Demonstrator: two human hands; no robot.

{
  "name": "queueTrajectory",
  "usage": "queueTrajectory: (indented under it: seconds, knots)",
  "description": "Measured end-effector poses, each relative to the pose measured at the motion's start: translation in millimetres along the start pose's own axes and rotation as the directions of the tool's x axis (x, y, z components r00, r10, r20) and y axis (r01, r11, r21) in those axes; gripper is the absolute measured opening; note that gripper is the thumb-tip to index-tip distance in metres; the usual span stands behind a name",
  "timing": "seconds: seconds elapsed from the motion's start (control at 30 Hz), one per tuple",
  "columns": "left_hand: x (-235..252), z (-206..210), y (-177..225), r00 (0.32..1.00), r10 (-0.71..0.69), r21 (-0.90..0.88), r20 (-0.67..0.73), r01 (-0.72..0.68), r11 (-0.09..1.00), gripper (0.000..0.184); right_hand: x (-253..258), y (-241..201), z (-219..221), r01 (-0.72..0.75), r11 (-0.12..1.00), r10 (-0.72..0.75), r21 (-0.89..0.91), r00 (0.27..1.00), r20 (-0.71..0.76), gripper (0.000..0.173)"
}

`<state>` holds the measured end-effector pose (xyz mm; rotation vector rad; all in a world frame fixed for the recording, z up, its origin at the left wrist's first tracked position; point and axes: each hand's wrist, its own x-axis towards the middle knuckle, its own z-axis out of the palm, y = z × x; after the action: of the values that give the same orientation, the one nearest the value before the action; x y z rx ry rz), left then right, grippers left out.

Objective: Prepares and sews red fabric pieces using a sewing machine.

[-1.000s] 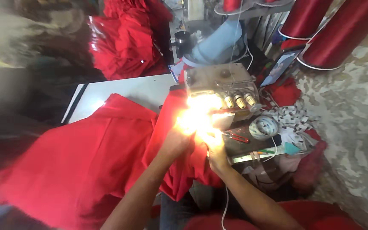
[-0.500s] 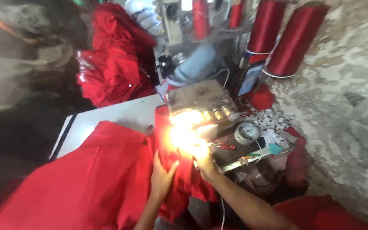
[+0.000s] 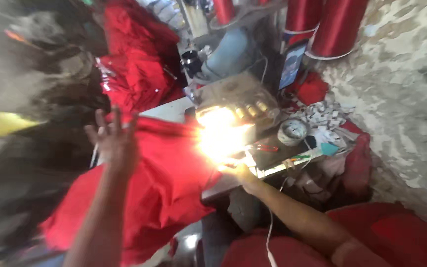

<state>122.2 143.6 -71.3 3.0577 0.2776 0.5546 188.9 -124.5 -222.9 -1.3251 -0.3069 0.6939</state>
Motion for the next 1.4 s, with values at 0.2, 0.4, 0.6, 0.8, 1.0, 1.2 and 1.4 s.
queueTrajectory:
  seconds: [0.2, 0.4, 0.6, 0.8, 1.0, 1.2, 1.4]
  knots:
    - [-56.4, 103.3, 93.5, 0.979, 0.161, -0.274, 0.127, -0.121, 0.954, 0.044, -5.8, 19.1, -13.2, 0.090, 0.987, -0.086, -0.137, 0.996, 0.035, 0.017]
    - [-53.9, 133.2, 102.6, 0.999, 0.030, -0.270, 0.030, -0.021, 0.963, 0.058, -10.3, 30.8, -17.6, 0.148, 0.960, -0.151, -0.237, 0.989, 0.006, 0.016]
    - [-29.8, 127.8, 110.2, 0.992, 0.067, -0.223, 0.112, -0.040, 0.974, 0.058, -12.7, 37.4, -16.6, 0.168, 0.939, -0.184, -0.299, 0.982, -0.027, 0.017]
    - [-13.3, 110.5, 124.0, 0.974, 0.003, -0.186, 0.227, 0.040, 0.982, 0.043, -14.1, 34.1, -18.1, 0.102, 0.939, -0.119, -0.329, 0.992, -0.031, 0.018]
    - [-51.3, 81.2, 140.8, 0.994, 0.071, -0.208, 0.084, -0.052, 0.977, 0.009, -20.1, 34.9, -18.4, 0.105, 0.964, -0.118, -0.245, 0.992, -0.041, 0.017]
    - [-104.8, 129.0, 144.6, 0.949, 0.300, -0.395, -0.095, -0.313, 0.864, 0.006, -28.2, 31.5, -16.5, -0.021, 0.997, 0.020, -0.074, 1.000, -0.018, 0.019]
    - [-122.7, 173.9, 126.9, 0.997, 0.041, -0.700, -0.065, -0.075, 0.710, 0.060, -34.0, 29.8, -11.4, -0.042, 0.998, 0.044, 0.052, 0.998, -0.036, 0.016]
